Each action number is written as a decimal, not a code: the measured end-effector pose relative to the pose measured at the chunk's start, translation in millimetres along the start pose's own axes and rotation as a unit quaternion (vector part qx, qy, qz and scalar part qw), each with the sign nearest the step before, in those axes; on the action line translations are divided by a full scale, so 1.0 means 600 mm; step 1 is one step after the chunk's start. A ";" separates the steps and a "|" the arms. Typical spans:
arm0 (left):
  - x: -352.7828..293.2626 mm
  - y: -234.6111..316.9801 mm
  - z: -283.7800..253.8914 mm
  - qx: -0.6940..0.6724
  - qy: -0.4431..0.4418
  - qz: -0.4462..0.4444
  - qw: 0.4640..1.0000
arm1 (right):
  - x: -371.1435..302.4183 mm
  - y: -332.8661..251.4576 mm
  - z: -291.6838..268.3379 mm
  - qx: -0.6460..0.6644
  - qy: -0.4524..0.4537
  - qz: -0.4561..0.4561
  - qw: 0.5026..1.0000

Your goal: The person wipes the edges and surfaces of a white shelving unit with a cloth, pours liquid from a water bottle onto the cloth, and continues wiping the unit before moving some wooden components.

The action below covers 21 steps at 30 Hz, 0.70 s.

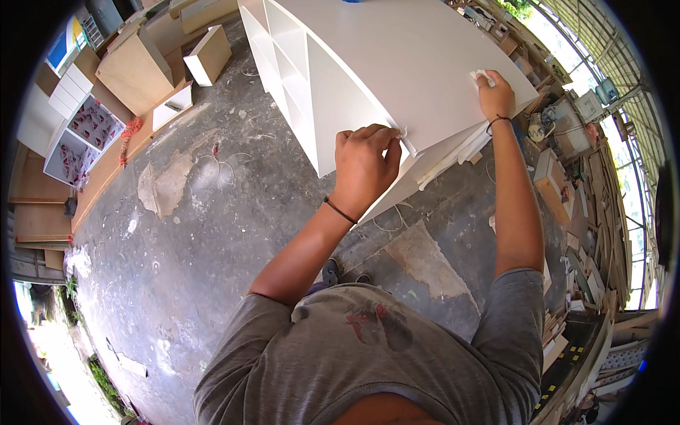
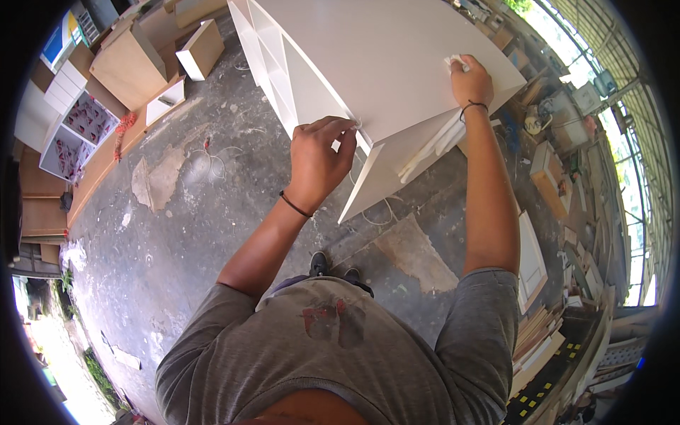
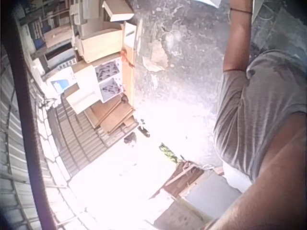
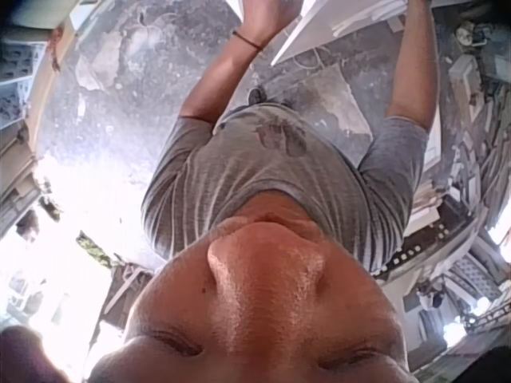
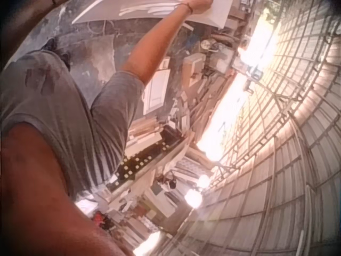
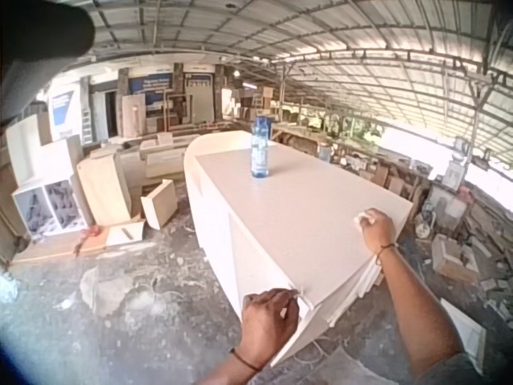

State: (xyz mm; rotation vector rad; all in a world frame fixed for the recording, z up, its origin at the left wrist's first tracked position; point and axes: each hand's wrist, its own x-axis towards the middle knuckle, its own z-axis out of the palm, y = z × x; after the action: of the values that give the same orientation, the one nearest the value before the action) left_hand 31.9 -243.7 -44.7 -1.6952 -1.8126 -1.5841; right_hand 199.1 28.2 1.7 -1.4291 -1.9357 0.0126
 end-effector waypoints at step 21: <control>-0.001 0.003 0.002 -0.014 0.005 -0.031 0.999 | 0.001 0.007 0.003 0.002 0.008 -0.003 1.000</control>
State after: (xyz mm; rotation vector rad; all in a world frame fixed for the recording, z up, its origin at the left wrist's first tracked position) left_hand 34.1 -243.5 -44.9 -1.6539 -1.8650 -1.6471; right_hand 201.4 31.2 -1.2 -1.4176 -1.9263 0.0022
